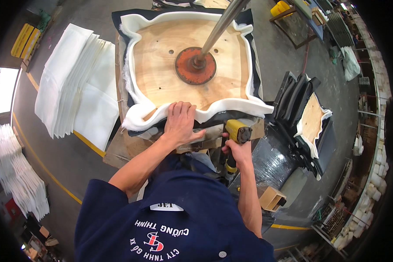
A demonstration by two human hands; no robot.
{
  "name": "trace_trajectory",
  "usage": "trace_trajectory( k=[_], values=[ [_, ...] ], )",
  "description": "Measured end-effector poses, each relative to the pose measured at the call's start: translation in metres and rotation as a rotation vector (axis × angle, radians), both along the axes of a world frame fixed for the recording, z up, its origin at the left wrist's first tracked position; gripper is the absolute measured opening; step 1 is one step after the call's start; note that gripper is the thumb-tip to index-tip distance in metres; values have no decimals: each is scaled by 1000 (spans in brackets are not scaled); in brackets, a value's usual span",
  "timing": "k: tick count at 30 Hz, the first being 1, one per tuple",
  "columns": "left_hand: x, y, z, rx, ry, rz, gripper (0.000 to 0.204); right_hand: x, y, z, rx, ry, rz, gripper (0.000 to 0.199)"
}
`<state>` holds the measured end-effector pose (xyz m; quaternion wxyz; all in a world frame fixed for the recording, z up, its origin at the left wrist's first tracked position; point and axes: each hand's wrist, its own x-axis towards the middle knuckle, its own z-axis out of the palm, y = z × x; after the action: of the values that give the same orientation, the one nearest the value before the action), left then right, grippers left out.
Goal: The person places a dark fabric over a seat cushion, smooths it, then flips the cushion to attach a white fabric layer to the underside using a pneumatic staple gun. The person staples the white fabric around the edges of the cushion base.
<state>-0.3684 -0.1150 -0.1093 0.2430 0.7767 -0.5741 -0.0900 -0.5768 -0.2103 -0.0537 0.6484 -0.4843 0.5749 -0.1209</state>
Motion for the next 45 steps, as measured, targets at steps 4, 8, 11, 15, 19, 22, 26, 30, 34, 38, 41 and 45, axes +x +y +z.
trace_trajectory(
  k=[4, 8, 11, 15, 19, 22, 26, 30, 34, 38, 41, 45],
  values=[
    [-5, -22, -1, 86, -96, -46, 68, -1, 3, -10, -20, -90, -40, 43],
    [-9, -31, -21, -63, -71, -74, 44, 2, -5, 1, 16, -8, 92, 46],
    [-8, -35, -32, -160, -49, -50, 35, 12, -12, 5, 52, -7, 80, 42],
    [-7, -36, -30, -173, -37, 5, 33, 27, -20, 9, 80, 35, 141, 38],
    [-7, -33, -38, -151, -6, 21, 32, 36, -20, 12, 62, 87, 242, 37],
    [-8, -34, -36, -151, 61, 35, 32, 47, -19, 17, 48, 138, 223, 29],
    [-9, -38, -32, -125, 78, 55, 23, 58, -32, 11, -12, 220, 292, 13],
    [-11, -42, -33, -168, 17, 113, 28, 54, -34, 18, 76, 144, 211, 25],
    [-12, -45, -30, -185, 2, 140, 33, 46, -31, 19, 110, 88, 190, 37],
    [-12, -42, -33, -168, 19, 124, 33, 49, -27, 14, 107, 104, 215, 36],
    [-11, -38, -35, -132, 25, 97, 30, 55, -24, 15, 91, 151, 238, 27],
    [-14, -43, -33, -143, -4, 125, 28, 59, -31, 14, 36, 185, 304, 15]
  ],
)
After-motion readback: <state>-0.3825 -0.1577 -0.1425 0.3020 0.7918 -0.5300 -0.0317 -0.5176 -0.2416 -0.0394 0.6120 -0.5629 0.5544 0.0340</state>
